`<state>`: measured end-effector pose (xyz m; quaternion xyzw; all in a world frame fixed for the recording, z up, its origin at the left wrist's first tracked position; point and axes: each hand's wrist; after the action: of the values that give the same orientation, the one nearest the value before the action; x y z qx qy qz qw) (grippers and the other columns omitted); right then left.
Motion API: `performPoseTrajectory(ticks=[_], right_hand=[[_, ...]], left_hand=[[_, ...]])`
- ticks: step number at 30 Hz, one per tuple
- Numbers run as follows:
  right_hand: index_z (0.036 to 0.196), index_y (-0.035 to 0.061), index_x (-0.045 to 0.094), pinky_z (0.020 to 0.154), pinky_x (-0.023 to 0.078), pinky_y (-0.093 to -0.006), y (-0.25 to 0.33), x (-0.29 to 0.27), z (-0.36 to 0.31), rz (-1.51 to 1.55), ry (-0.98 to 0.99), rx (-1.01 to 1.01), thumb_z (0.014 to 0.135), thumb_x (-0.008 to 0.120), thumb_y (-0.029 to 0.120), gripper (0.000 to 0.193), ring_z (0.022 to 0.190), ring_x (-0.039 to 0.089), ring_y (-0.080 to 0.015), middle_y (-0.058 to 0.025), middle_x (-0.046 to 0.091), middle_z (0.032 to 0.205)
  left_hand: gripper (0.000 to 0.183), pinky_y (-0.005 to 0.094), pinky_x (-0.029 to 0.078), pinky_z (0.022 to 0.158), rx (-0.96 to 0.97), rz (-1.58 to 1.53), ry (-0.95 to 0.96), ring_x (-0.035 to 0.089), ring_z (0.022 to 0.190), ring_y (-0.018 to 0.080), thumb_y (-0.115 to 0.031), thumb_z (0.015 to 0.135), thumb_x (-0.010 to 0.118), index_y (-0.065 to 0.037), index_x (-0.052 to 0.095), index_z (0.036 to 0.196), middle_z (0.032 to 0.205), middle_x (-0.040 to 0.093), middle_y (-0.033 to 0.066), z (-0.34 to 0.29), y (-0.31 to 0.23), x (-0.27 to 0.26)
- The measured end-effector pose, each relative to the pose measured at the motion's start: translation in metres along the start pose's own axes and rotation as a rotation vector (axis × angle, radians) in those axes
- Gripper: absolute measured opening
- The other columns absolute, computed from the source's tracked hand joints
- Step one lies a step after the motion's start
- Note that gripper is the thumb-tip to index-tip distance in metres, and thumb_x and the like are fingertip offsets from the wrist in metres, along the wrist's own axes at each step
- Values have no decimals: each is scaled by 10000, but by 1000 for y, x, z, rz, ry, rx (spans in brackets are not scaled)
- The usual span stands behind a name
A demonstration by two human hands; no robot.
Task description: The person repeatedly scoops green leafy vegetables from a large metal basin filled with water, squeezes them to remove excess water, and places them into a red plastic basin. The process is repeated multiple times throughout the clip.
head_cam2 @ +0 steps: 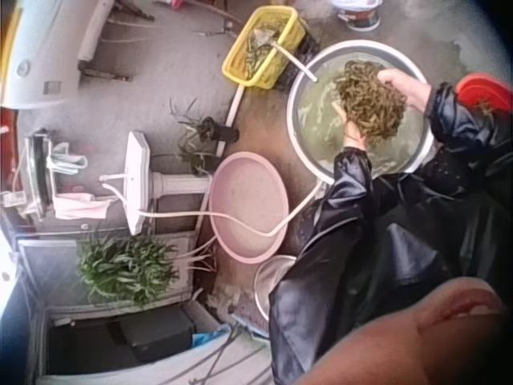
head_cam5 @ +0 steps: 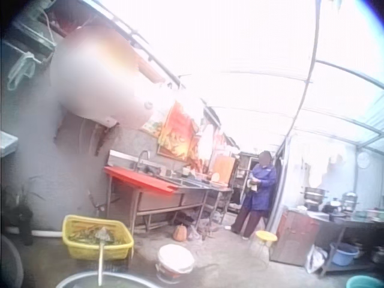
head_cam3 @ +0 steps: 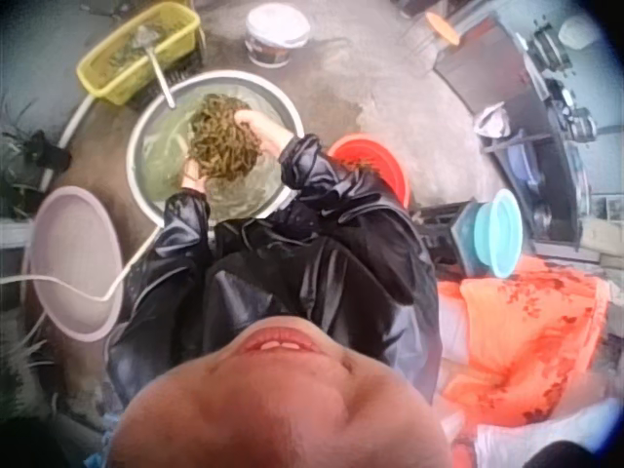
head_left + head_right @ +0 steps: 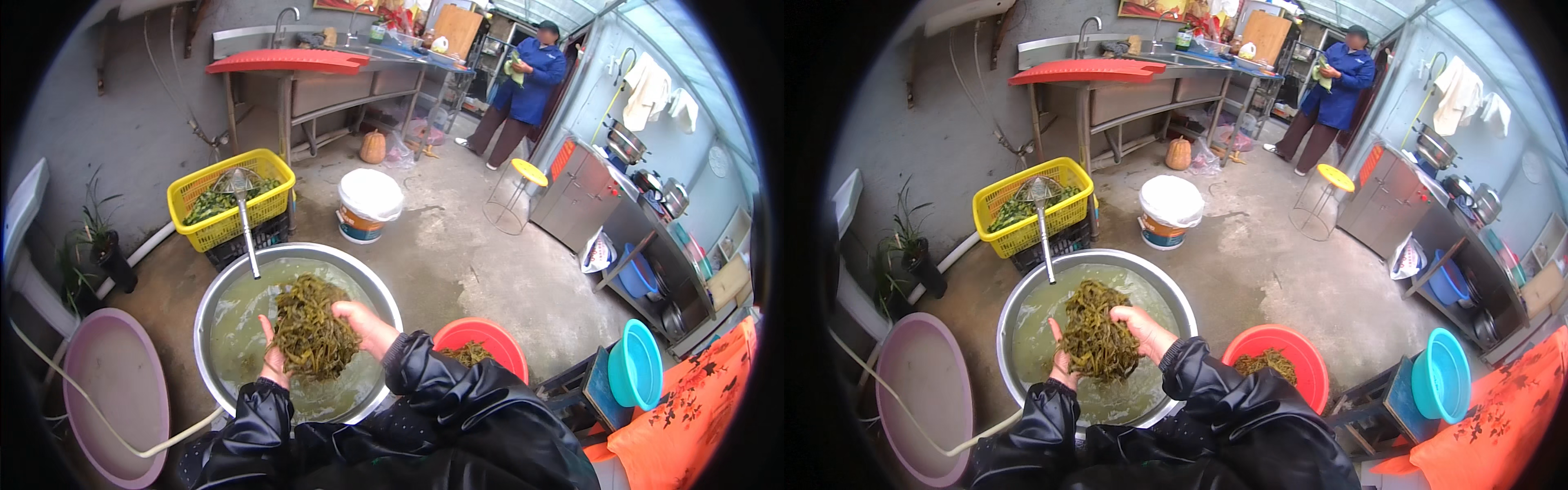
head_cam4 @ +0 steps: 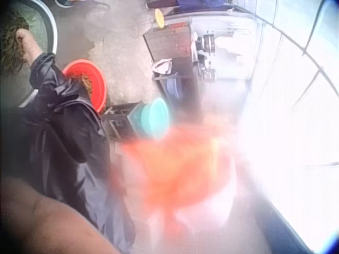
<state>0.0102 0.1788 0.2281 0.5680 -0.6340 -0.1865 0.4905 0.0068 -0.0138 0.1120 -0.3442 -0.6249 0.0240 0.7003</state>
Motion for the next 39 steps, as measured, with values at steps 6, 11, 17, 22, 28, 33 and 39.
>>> performPoseTrajectory(ticks=[6, 11, 17, 22, 28, 33, 39], right_hand=[[736, 69, 598, 535, 472, -318, -38, -28, 44, -400, -142, 166, 675, 562, 177, 130, 568, 556, -164, -40, 572, 676], [688, 53, 620, 509, 426, -300, -57, -24, 58, -502, 10, 139, 646, 619, 153, 109, 554, 522, -165, -44, 572, 654], [671, -25, 645, 525, 449, -315, -60, -7, 57, -717, -39, 60, 562, 687, 139, 201, 598, 555, -182, -94, 608, 666], [755, -55, 654, 598, 488, -323, -54, 0, 58, -934, -75, 23, 577, 690, 184, 301, 641, 593, -205, -124, 634, 709], [1053, -29, 633, 793, 519, -381, -36, 23, 39, -1223, -180, -220, 655, 677, 285, 509, 836, 659, -345, -203, 683, 883], [1286, 26, 478, 887, 485, -421, -21, 45, 16, -1333, -270, -401, 698, 683, 290, 676, 1015, 594, -386, -231, 601, 1109], [1482, 63, 250, 1027, 388, -388, -2, 16, 18, -1168, -332, -623, 757, 719, 373, 917, 1246, 465, -358, -270, 468, 1327]], left_hand=[[856, 429, 400, 1037, -170, 326, -233, 481, 1253, 235, -756, 844, 415, -142, 395, 1439, 1398, 486, 87, -7, -12, 0], [795, 363, 438, 963, -139, 483, -414, 509, 1205, 220, -627, 834, 578, -99, 423, 1408, 1358, 510, 70, -6, 0, -19], [584, 325, 492, 817, -74, 407, -391, 597, 998, 184, -265, 797, 733, -95, 513, 1311, 1154, 608, 49, 26, 28, -75], [321, 321, 507, 739, 107, 190, -514, 619, 841, 172, -206, 854, 670, -54, 589, 1125, 970, 635, 47, 32, 47, -109], [312, 326, 528, 744, 193, 83, -426, 636, 855, 178, -344, 964, 482, -74, 594, 1074, 955, 641, 33, 28, 36, -63], [359, 342, 523, 829, 212, -98, -326, 633, 940, 198, -366, 984, 433, -72, 589, 1117, 1063, 651, 58, 13, 17, -15], [450, 405, 500, 899, 241, -243, -459, 597, 1050, 242, -424, 984, 386, -70, 552, 1208, 1177, 611, 81, 10, 5, -13]])
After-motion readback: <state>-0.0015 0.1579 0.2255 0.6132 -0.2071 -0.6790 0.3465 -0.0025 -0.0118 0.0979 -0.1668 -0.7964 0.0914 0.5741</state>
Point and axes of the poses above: each hand's wrist, its own z-axis towards the middle knuckle, its own x-axis out of the palm, y = z × x
